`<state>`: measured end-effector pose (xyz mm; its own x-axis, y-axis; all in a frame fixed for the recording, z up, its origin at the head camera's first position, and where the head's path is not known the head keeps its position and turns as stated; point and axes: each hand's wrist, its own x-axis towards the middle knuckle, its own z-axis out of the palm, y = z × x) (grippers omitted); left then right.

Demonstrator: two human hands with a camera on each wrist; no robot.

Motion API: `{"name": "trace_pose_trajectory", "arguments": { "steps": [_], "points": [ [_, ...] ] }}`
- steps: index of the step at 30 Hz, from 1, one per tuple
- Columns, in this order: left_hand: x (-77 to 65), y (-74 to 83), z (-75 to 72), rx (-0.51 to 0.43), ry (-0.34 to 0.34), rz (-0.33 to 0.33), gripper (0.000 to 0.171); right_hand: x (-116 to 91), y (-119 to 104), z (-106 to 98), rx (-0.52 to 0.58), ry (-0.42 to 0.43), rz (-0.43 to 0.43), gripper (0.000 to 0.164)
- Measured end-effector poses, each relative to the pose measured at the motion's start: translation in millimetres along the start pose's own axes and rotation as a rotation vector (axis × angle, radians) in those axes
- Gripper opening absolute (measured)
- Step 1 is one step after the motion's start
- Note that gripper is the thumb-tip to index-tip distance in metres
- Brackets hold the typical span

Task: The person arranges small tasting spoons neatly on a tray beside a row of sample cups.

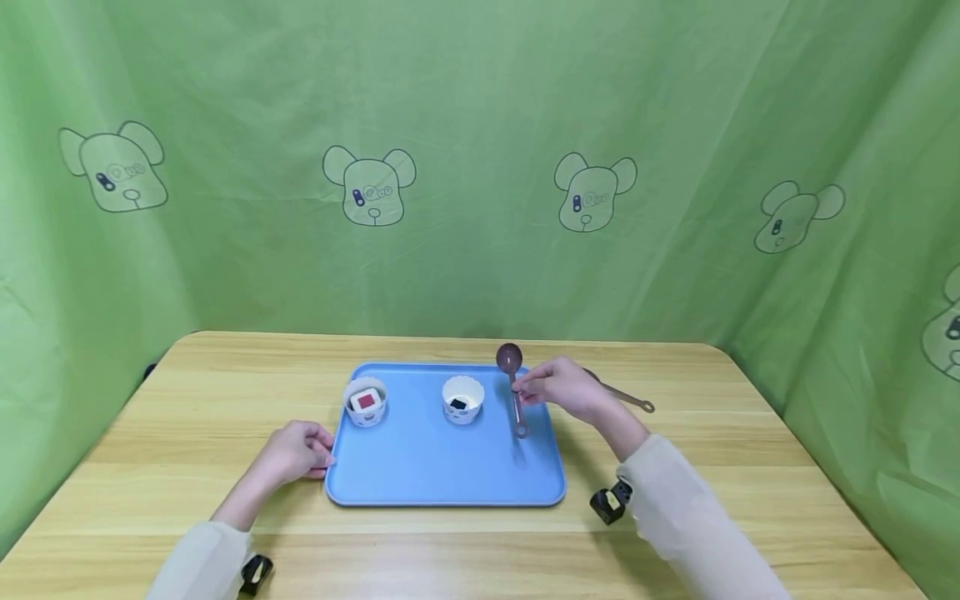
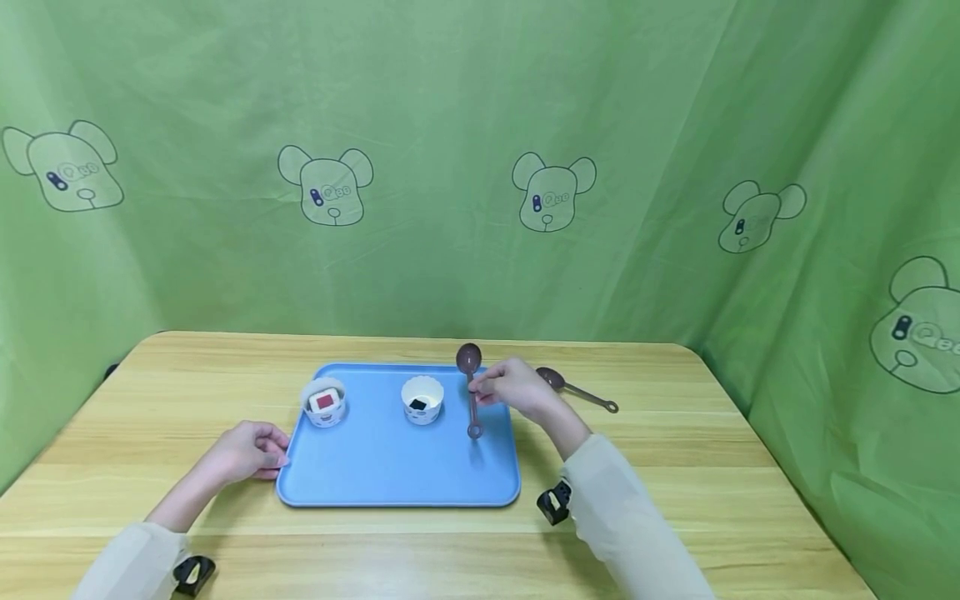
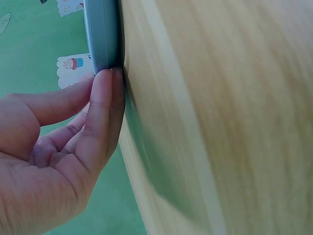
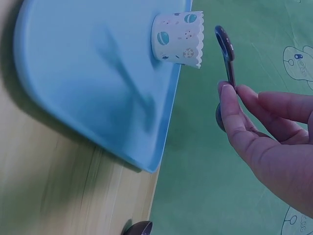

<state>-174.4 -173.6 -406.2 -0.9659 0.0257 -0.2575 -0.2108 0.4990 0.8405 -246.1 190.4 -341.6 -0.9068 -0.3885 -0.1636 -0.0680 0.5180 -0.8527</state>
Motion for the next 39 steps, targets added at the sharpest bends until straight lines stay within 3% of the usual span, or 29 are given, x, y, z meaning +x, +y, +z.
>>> {"name": "trace_pose_trajectory", "arguments": {
  "steps": [16, 30, 39],
  "points": [
    [0.9, -0.7, 0.7, -0.007, -0.006, -0.007, 0.015, 12.6, -9.3, 15.0, 0.117, 0.001, 0.022, 0.023],
    [1.5, 0.1, -0.9, 0.013, -0.019, 0.003, 0.015, 17.4, -17.4, 25.9, 0.144, -0.006, 0.046, 0.022],
    [2.1, -0.6, -1.3, 0.006, -0.022, -0.003, 0.015, 20.6, -22.2, 32.7, 0.161, -0.029, 0.018, 0.022]
  ]
}}
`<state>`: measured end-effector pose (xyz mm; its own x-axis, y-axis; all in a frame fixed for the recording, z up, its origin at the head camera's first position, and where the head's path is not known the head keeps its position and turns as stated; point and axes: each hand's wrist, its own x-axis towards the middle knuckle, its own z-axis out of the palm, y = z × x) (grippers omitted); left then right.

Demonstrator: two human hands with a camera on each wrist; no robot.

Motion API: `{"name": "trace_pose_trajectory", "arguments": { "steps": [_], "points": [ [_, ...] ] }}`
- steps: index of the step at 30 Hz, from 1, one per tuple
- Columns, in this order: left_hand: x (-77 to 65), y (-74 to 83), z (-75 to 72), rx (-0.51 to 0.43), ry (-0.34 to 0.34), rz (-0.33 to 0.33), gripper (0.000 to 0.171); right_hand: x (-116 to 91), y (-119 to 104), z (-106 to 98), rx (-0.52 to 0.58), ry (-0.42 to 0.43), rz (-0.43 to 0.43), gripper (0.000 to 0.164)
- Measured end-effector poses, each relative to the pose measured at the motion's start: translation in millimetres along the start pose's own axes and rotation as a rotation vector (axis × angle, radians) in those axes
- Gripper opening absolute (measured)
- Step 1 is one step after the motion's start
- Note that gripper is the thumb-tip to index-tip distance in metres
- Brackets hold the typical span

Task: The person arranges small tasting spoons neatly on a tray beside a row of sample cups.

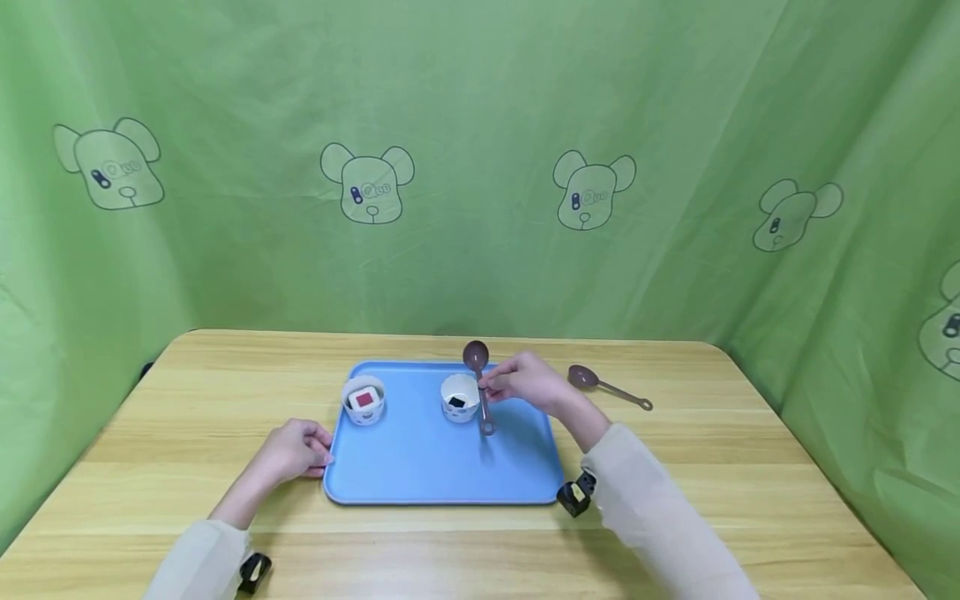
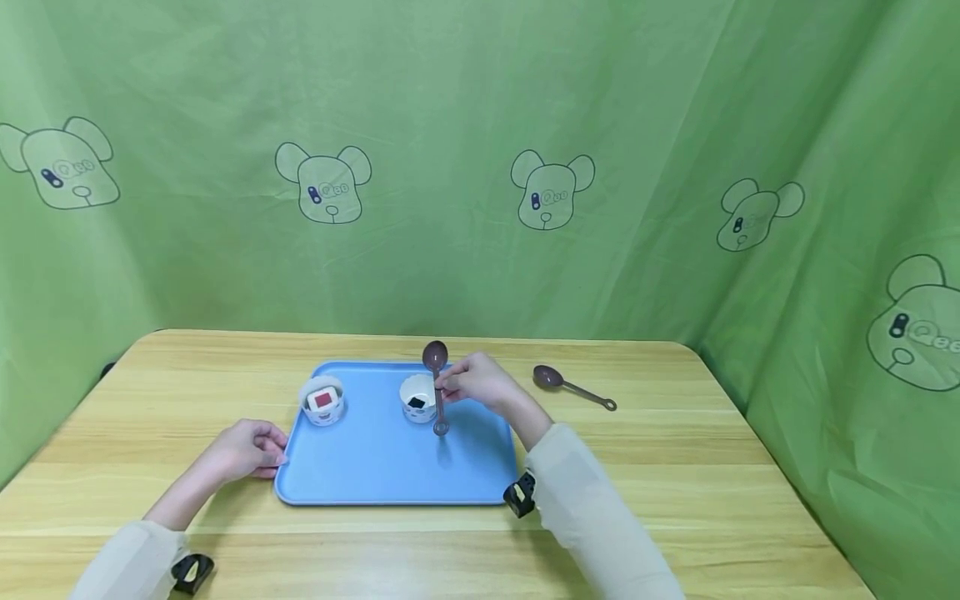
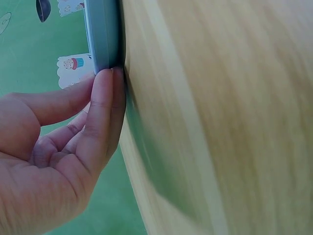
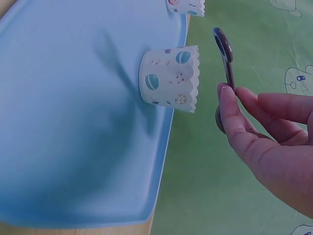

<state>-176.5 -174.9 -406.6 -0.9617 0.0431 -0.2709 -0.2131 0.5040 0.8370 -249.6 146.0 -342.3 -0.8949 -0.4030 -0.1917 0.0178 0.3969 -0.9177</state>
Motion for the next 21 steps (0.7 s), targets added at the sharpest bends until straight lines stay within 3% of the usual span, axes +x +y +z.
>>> {"name": "trace_pose_trajectory", "arguments": {
  "steps": [21],
  "points": [
    [1.4, 0.3, -0.5, -0.004, -0.011, -0.014, 0.015, 13.9, -7.6, 22.7, -0.002, -0.018, 0.016, 0.020]
  ]
}}
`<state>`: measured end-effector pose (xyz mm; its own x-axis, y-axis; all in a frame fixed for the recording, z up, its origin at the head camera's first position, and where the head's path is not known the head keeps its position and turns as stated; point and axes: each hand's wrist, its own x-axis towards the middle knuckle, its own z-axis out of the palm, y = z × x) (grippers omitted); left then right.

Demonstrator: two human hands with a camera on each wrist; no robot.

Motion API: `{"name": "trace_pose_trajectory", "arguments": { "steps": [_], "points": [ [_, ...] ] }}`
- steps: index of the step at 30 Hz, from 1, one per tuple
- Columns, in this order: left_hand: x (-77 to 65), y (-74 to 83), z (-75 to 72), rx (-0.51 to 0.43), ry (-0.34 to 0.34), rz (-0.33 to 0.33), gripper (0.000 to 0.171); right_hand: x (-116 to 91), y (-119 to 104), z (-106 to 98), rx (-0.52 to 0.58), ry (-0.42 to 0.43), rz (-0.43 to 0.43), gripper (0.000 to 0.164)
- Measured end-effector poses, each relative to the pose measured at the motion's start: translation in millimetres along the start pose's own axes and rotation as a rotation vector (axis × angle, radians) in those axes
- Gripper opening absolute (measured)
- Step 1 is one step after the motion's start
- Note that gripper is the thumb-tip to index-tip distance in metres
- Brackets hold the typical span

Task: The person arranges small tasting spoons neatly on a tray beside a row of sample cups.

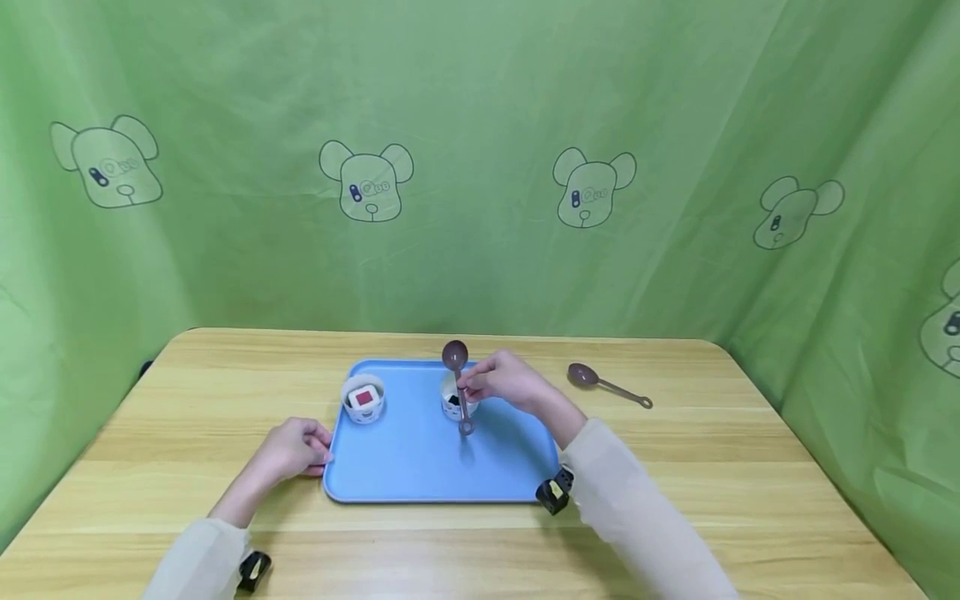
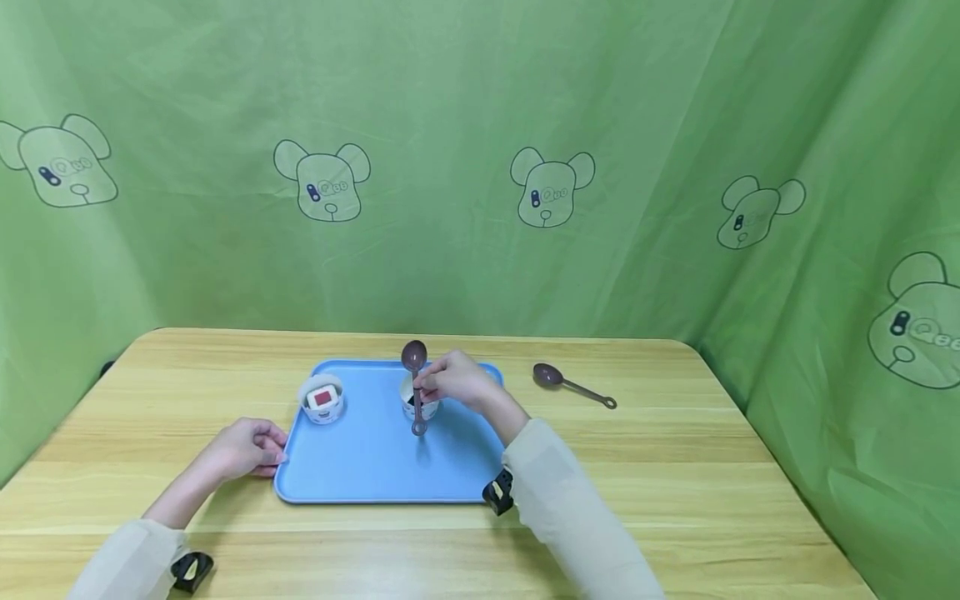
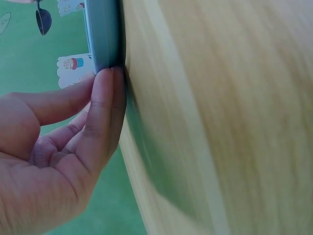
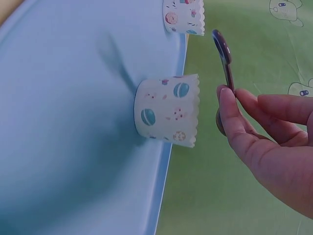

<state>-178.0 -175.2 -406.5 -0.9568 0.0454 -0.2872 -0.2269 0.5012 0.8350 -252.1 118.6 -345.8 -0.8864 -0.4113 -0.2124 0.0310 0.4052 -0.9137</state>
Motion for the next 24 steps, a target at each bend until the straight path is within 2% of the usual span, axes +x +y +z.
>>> {"name": "trace_pose_trajectory", "arguments": {
  "steps": [5, 13, 24],
  "points": [
    [0.3, 0.4, 0.1, 0.007, 0.001, -0.008, 0.014, 1.9, -4.1, 7.0, 0.016, -0.010, -0.003, 0.020],
    [-1.2, 0.2, 0.8, 0.003, 0.003, 0.005, 0.014, 5.2, -6.8, 21.8, -0.033, -0.014, 0.003, 0.020],
    [-1.0, 0.5, 0.6, 0.006, -0.001, 0.011, 0.014, 10.1, -8.3, 39.6, -0.032, -0.015, 0.025, 0.019]
  ]
}}
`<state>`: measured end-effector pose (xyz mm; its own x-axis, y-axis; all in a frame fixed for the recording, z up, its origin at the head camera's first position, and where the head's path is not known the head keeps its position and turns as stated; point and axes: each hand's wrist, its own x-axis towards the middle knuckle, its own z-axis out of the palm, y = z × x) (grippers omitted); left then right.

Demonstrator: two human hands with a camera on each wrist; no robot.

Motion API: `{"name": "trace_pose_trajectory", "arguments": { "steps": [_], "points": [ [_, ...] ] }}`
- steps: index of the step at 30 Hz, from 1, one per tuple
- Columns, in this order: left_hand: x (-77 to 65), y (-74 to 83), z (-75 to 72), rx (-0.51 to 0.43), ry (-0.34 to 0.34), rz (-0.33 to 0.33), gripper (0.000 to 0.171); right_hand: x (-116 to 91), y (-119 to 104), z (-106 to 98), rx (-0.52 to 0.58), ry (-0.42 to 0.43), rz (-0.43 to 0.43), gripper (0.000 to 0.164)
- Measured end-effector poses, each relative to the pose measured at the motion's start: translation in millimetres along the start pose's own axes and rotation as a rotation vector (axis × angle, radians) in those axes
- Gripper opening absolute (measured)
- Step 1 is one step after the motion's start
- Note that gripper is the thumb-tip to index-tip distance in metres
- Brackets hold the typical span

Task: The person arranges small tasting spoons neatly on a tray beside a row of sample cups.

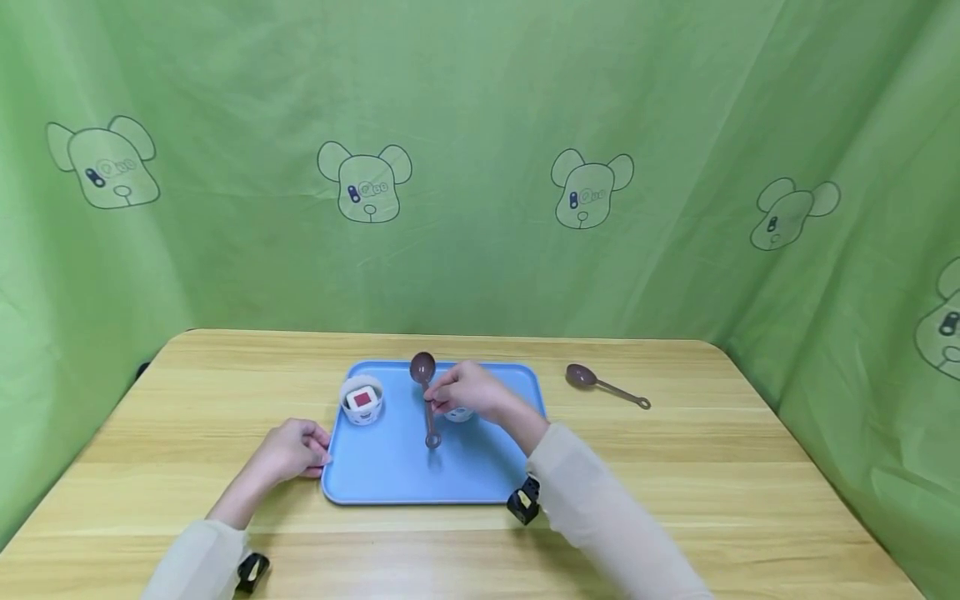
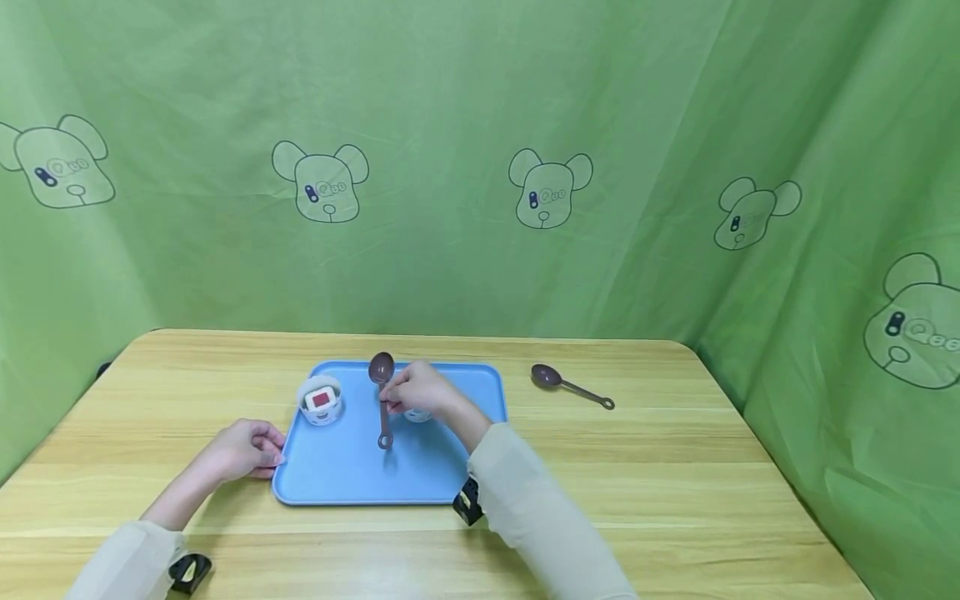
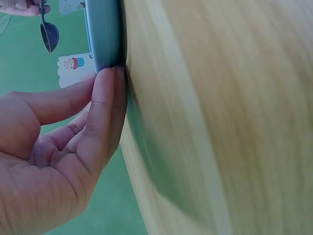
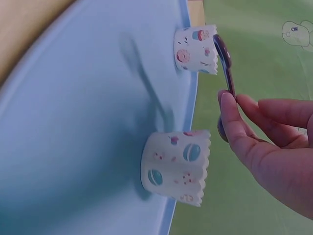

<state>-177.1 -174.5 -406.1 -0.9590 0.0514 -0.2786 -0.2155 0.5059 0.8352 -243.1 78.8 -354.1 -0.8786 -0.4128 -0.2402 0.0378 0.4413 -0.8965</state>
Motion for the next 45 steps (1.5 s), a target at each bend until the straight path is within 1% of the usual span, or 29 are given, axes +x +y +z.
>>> {"name": "trace_pose_trajectory", "arguments": {
  "steps": [9, 14, 21, 27, 37, 45],
  "points": [
    [-0.1, -0.3, -0.3, 0.009, -0.002, 0.006, 0.013, 7.5, 3.0, 13.4, 0.025, -0.002, -0.002, 0.017],
    [-0.4, -0.3, 0.1, -0.003, -0.002, -0.009, 0.014, 10.8, 7.3, 19.1, 0.046, 0.001, 0.006, 0.017],
    [-0.8, -0.2, 0.5, -0.014, -0.002, -0.004, 0.014, 12.9, 13.0, 27.7, 0.061, 0.003, 0.003, 0.017],
    [-1.3, 0.6, 0.3, -0.011, -0.004, -0.006, 0.014, 15.1, 16.8, 35.2, 0.039, 0.026, 0.011, 0.017],
    [-1.1, 0.7, 0.3, -0.004, -0.004, -0.009, 0.014, 18.1, 21.0, 42.2, 0.011, 0.017, 0.021, 0.019],
    [-1.2, 0.3, 0.7, -0.010, 0.003, -0.010, 0.013, 15.9, 21.9, 41.9, -0.084, 0.011, 0.012, 0.022]
  ]
}}
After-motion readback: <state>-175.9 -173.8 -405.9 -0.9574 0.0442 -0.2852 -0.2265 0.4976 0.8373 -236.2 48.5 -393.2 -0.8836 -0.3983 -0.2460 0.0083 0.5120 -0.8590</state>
